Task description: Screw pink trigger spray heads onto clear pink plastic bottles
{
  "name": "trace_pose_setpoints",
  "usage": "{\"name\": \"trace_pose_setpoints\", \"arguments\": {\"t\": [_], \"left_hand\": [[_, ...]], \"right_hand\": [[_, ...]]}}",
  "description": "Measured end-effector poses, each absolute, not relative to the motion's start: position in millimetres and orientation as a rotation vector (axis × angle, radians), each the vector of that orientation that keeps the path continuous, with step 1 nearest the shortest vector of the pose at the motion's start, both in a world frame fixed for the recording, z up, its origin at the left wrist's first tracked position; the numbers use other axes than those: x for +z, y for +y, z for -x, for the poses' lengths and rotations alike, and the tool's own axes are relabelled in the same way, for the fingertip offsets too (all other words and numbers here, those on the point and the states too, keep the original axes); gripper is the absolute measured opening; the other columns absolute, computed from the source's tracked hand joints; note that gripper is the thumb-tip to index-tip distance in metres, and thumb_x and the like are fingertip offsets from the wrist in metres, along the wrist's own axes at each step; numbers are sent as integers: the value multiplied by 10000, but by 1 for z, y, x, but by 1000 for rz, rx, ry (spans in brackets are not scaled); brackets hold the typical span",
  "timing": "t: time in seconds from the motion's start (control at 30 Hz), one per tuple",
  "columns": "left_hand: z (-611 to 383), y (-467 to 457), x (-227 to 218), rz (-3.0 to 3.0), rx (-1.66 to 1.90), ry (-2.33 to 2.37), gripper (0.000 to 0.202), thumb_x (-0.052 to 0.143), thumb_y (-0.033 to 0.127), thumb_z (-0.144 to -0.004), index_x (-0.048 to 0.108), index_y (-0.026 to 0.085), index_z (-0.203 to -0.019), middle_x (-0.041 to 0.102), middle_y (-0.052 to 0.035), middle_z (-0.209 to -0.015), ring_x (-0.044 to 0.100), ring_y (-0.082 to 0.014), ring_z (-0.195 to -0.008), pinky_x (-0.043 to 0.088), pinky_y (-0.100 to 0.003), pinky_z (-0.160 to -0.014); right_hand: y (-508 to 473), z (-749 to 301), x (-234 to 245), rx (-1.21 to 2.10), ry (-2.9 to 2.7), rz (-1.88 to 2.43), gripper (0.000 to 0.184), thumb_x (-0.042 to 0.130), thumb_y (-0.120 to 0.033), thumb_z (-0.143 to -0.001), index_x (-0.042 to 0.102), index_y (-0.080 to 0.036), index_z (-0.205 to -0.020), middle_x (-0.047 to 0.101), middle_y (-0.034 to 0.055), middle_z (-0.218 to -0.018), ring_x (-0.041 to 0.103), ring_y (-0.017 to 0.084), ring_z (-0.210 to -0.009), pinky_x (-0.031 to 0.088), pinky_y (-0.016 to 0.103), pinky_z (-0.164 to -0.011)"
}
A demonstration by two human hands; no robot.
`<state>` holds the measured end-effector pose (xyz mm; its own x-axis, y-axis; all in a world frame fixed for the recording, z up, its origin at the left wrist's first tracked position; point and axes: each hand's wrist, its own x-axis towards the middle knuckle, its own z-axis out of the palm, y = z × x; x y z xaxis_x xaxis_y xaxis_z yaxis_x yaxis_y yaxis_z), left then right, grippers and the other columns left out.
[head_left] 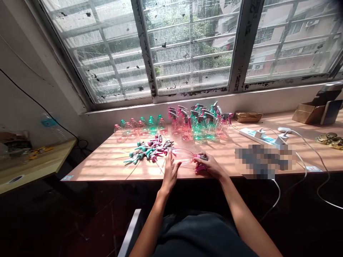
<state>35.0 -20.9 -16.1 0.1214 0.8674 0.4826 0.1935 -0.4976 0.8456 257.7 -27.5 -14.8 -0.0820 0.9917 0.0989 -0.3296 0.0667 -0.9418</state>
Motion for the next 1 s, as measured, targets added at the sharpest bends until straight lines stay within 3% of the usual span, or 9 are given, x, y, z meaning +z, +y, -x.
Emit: {"name": "trace_pose_setpoints", "arguments": {"t": [0.07, 0.13, 0.33, 0.5, 0.67, 0.9, 1.0], "left_hand": [[-35, -36, -21, -1807, 1392, 989, 677, 566, 538, -1015, 302, 318, -1598, 254, -104, -1711, 241, -319, -1577, 340, -501, -1231], [-35, -49, -24, -1825, 1352, 954, 684, 553, 506, -1030, 247, 339, -1619, 257, -96, -1714, 268, -301, -1571, 324, -495, -1241], [-28, -57, -15, -1839, 1278, 901, 748, 578, 438, -1021, 171, 350, -1642, 171, -70, -1741, 195, -292, -1590, 306, -498, -1252], [-15, -52, -12, -1811, 1252, 959, 745, 677, 452, -961, 327, 319, -1605, 290, -96, -1704, 267, -339, -1566, 293, -535, -1253], [-11, -46, -17, -1741, 1341, 1036, 712, 693, 451, -955, 379, 303, -1577, 407, -141, -1634, 325, -359, -1542, 385, -544, -1200], [-17, -47, -18, -1735, 1400, 988, 627, 680, 363, -969, 419, 374, -1539, 363, -86, -1667, 476, -309, -1453, 522, -463, -1094], [-19, -46, -21, -1731, 1432, 999, 650, 704, 359, -951, 417, 337, -1534, 418, -115, -1633, 460, -317, -1466, 492, -491, -1118]], "right_hand": [[-39, -260, -18, 1333, -1067, 860, 485, 955, -411, -689, 636, -195, -983, 758, 0, -652, 703, 189, -532, 667, 346, -526], [-51, -263, -21, 1301, -1054, 859, 510, 958, -421, -684, 636, -192, -1007, 744, -10, -616, 716, 202, -560, 673, 355, -570], [-66, -262, -19, 1259, -1035, 844, 481, 940, -494, -683, 647, -202, -929, 756, 1, -728, 712, 202, -577, 677, 397, -580], [-68, -251, -15, 1255, -1080, 835, 479, 937, -502, -687, 651, -211, -935, 725, -24, -642, 711, 202, -562, 666, 384, -590], [-67, -240, -17, 1254, -1099, 825, 462, 962, -477, -655, 681, -207, -904, 724, -16, -645, 715, 211, -570, 667, 377, -561], [-59, -237, -25, 1236, -1006, 821, 493, 924, -539, -689, 628, -236, -942, 718, -41, -612, 711, 208, -569, 659, 383, -616], [-58, -238, -26, 1248, -1014, 832, 503, 946, -500, -673, 632, -220, -950, 731, -30, -633, 724, 211, -580, 651, 368, -604]]}}
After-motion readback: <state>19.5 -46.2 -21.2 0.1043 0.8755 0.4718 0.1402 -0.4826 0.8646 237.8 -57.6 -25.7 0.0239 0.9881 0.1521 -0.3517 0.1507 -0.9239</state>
